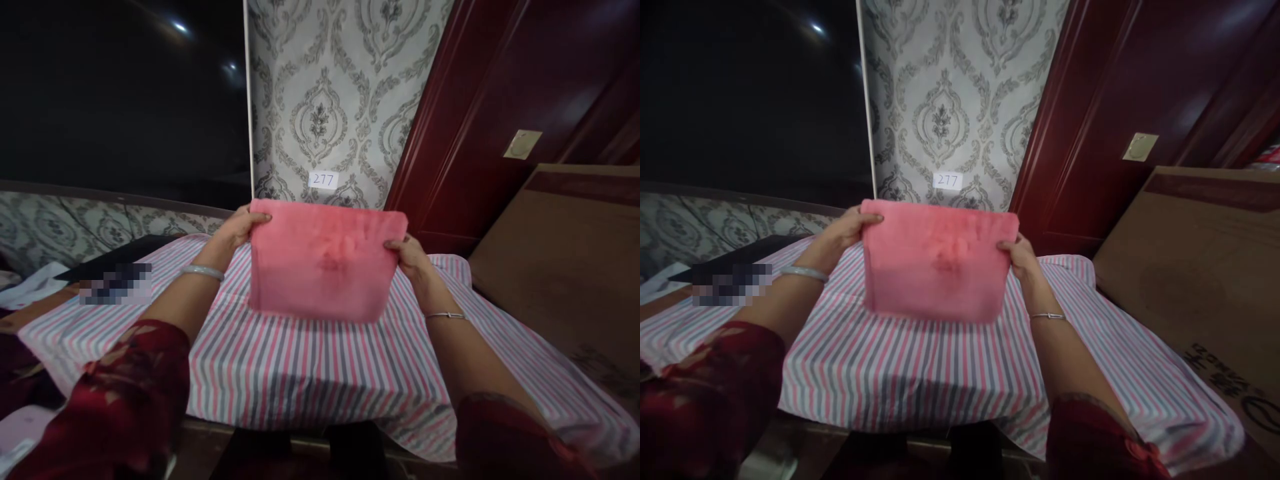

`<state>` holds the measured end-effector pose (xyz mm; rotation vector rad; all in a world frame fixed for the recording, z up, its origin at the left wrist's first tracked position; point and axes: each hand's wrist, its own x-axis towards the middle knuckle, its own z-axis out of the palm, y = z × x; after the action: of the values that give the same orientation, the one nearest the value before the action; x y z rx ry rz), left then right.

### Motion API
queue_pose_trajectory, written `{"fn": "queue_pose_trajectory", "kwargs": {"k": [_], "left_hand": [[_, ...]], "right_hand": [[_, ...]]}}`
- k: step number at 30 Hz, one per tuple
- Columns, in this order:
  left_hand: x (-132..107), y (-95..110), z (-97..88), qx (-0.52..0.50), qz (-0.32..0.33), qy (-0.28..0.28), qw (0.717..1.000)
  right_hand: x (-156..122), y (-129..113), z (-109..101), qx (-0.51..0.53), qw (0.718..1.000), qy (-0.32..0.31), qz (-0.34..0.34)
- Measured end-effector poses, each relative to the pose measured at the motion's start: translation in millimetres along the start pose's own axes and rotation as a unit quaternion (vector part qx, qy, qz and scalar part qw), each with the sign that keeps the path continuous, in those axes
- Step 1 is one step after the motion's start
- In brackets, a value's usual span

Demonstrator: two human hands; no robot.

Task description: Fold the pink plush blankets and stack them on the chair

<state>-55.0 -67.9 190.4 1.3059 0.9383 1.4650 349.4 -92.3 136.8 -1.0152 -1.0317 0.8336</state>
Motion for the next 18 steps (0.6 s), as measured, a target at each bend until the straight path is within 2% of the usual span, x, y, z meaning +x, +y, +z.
{"fn": "queue_pose_trajectory", "kwargs": {"k": [2,3,5,7,8,10,12,13,15,18], "left_hand": [[-2,25,-0.1,0.070,0.128,-0.025,0.989],[-7,31,-1.6,0.119,0.174,-0.032,0.977],[-25,24,-9.2,0.235,0.237,-0.029,0.942],[-52,-9,-22.7,0.344,0.268,-0.024,0.900],[-70,-32,-30.8,0.379,0.280,-0.026,0.881],[-108,-85,-47.6,0.434,0.273,-0.082,0.854],[-148,-130,-62.9,0.470,0.240,-0.144,0.837],[-165,-146,-69.6,0.478,0.224,-0.141,0.837],[-187,-161,-79.9,0.485,0.201,-0.127,0.842],[-186,-151,-80.7,0.480,0.190,-0.130,0.847]], "right_hand": [[1,-18,1,-0.019,0.993,0.018,-0.115],[-4,-22,1,-0.045,0.986,0.022,-0.160],[-27,-17,-1,-0.122,0.967,0.027,-0.223],[-62,8,-9,-0.218,0.949,0.023,-0.226],[-82,26,-14,-0.262,0.945,0.020,-0.192],[-122,67,-27,-0.331,0.937,-0.035,-0.111],[-156,104,-43,-0.360,0.922,-0.121,-0.078],[-169,117,-52,-0.366,0.916,-0.146,-0.074],[-185,131,-68,-0.368,0.909,-0.177,-0.078],[-181,122,-81,-0.366,0.912,-0.162,-0.083]]}}
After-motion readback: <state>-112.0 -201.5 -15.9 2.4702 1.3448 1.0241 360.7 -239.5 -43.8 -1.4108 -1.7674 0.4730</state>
